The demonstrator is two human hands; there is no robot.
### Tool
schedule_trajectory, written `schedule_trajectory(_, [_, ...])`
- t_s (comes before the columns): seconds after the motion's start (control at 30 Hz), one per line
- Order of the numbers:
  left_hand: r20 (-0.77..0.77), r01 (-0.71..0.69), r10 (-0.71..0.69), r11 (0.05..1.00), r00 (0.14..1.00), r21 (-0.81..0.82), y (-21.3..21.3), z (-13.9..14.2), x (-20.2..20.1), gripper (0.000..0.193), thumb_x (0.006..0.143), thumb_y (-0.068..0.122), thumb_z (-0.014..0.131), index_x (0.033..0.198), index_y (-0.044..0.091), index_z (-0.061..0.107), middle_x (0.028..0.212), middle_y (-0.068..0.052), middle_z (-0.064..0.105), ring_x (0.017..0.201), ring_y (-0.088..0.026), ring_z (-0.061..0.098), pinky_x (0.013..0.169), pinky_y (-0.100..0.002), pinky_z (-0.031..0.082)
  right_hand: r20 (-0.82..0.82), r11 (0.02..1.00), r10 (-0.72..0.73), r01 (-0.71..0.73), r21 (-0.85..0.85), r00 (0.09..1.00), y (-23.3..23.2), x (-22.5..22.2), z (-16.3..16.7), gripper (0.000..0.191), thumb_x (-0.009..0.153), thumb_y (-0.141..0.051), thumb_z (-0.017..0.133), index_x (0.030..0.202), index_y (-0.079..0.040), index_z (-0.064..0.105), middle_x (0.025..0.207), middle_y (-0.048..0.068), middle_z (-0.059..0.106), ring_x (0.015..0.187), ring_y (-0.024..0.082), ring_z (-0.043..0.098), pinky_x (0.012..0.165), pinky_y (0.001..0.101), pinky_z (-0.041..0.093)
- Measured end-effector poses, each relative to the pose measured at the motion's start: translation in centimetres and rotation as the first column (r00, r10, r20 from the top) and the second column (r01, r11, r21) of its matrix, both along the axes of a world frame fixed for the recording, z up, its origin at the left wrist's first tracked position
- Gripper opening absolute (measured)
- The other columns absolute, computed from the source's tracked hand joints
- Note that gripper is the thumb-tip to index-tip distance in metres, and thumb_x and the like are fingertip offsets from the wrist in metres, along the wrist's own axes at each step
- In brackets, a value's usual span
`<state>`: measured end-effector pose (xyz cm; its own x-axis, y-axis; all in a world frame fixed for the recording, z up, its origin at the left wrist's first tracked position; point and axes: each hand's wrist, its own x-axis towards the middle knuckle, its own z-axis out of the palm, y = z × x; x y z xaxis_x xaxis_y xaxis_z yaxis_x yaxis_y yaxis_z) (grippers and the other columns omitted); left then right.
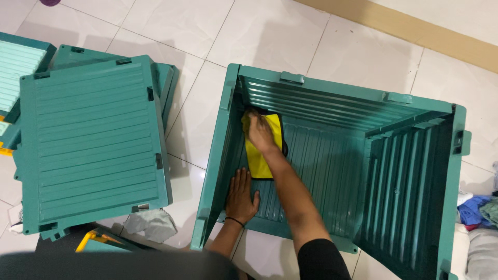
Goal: The person sits on the floor and assembles a green collapsible plastic storage crate. They wipe the panels with a cloth, fold the side walls upward, press the walls into place, and fit the lid panel onto the crate.
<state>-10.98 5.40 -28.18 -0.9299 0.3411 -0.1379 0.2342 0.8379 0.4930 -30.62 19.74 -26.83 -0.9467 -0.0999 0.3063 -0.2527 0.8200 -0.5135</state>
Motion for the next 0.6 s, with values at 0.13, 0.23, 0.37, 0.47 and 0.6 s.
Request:
schedule_trajectory(0.13, [-0.011,-0.012,0.012,1.000,1.000,0.022,0.1,0.3,0.0,0.077,0.095,0.035,0.052,0.157,-0.003,0.027,0.166,-0.022,0.022,0.156,-0.034,0.015,0.125,-0.047,0.009,-0.097,0.995,0.057,-0.049,0.081,0.994,-0.3,-0.5,-0.1,0.057,0.084,0.002,0.052,0.141,0.006,0.044,0.143,0.028,0.055,0.131,0.041,0.056,0.115,0.0473,0.037])
schedule_trajectory(0.23, [0.006,-0.035,0.035,0.999,0.999,0.039,0.2,0.8,0.0,0.074,0.096,0.034,0.052,0.156,-0.003,0.028,0.166,-0.022,0.023,0.155,-0.034,0.016,0.125,-0.048,0.010,-0.064,0.936,0.001,0.022,0.351,0.998,0.2,0.8,-0.6,0.059,0.098,-0.006,0.054,0.155,0.007,0.042,0.152,0.025,0.051,0.137,0.032,0.054,0.125,0.0465,0.031])
schedule_trajectory(0.37, [0.052,-0.059,0.057,0.998,0.997,0.037,0.3,1.3,0.0,0.075,0.094,0.033,0.054,0.156,-0.001,0.030,0.165,-0.021,0.024,0.155,-0.034,0.016,0.125,-0.047,0.011,-0.048,0.931,-0.228,0.232,0.282,0.973,0.7,2.9,-1.7,0.061,0.089,-0.018,0.058,0.144,0.004,0.044,0.155,0.025,0.047,0.144,0.032,0.047,0.118,0.0528,0.025])
schedule_trajectory(0.47, [0.014,-0.036,0.035,0.999,0.999,0.033,0.4,1.4,-0.2,0.075,0.092,0.032,0.055,0.154,-0.003,0.031,0.165,-0.022,0.024,0.155,-0.035,0.016,0.126,-0.047,0.011,-0.078,0.912,-0.270,0.281,0.297,0.960,0.4,3.3,-2.2,0.062,0.089,-0.017,0.058,0.146,0.003,0.042,0.156,0.023,0.047,0.148,0.031,0.044,0.120,0.0540,0.021])
schedule_trajectory(0.6, [0.014,-0.018,0.017,0.999,1.000,0.046,0.2,1.2,-0.2,0.075,0.093,0.031,0.055,0.155,-0.004,0.030,0.165,-0.023,0.024,0.155,-0.035,0.016,0.125,-0.048,0.010,-0.010,0.882,-0.158,0.145,0.448,0.987,-0.9,1.7,-1.8,0.067,0.087,-0.016,0.056,0.150,0.003,0.040,0.153,0.021,0.048,0.148,0.028,0.041,0.118,0.0551,0.018])
